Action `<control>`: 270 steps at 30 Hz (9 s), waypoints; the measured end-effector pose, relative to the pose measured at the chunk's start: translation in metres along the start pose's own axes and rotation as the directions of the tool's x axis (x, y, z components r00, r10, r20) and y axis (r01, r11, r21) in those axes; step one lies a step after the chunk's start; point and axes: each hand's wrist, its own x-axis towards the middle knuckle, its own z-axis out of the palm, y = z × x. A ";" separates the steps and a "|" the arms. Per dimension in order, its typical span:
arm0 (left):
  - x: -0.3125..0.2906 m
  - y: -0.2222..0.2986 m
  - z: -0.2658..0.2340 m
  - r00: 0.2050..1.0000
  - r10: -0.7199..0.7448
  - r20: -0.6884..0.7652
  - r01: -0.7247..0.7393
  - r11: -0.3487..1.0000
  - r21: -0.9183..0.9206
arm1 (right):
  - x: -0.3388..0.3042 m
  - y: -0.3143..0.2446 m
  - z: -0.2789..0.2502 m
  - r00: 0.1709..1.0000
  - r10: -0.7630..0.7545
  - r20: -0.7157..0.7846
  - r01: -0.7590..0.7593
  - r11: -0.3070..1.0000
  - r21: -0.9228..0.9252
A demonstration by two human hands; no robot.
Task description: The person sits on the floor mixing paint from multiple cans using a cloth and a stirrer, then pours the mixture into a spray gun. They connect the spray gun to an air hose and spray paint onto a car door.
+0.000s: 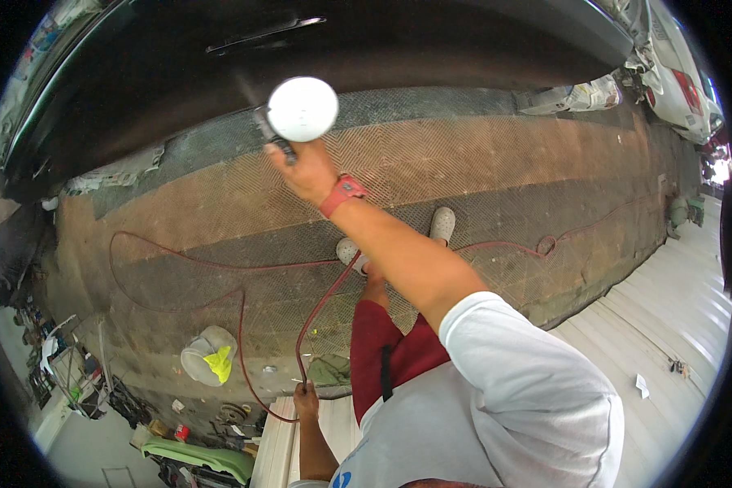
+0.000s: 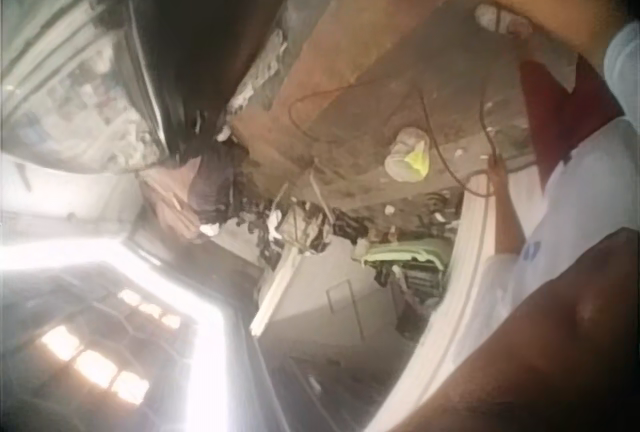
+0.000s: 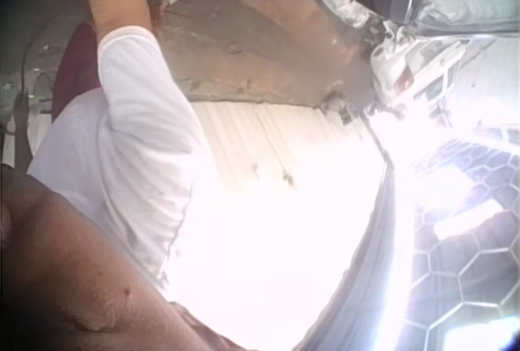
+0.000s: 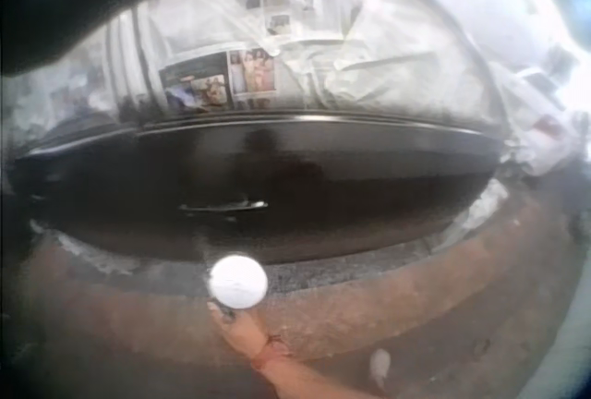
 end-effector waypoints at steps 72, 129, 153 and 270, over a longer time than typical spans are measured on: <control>0.000 0.054 0.044 0.974 -0.121 0.189 0.172 0.943 -0.284 | -0.055 0.101 -0.052 0.986 0.017 -0.166 -0.029 0.997 -0.074; -0.087 0.245 0.295 0.784 0.524 0.333 -0.600 0.500 0.624 | -0.076 0.331 -0.479 0.706 0.338 -0.622 -0.494 0.865 -0.091; -0.004 0.188 0.199 0.744 0.604 0.287 -0.662 0.603 0.446 | -0.024 0.194 0.059 0.999 -0.010 -0.039 0.012 0.999 0.052; 0.008 0.326 0.329 0.666 0.640 0.383 -0.698 0.354 0.622 | -0.071 0.551 -0.473 0.310 0.397 -0.864 -0.518 0.832 0.197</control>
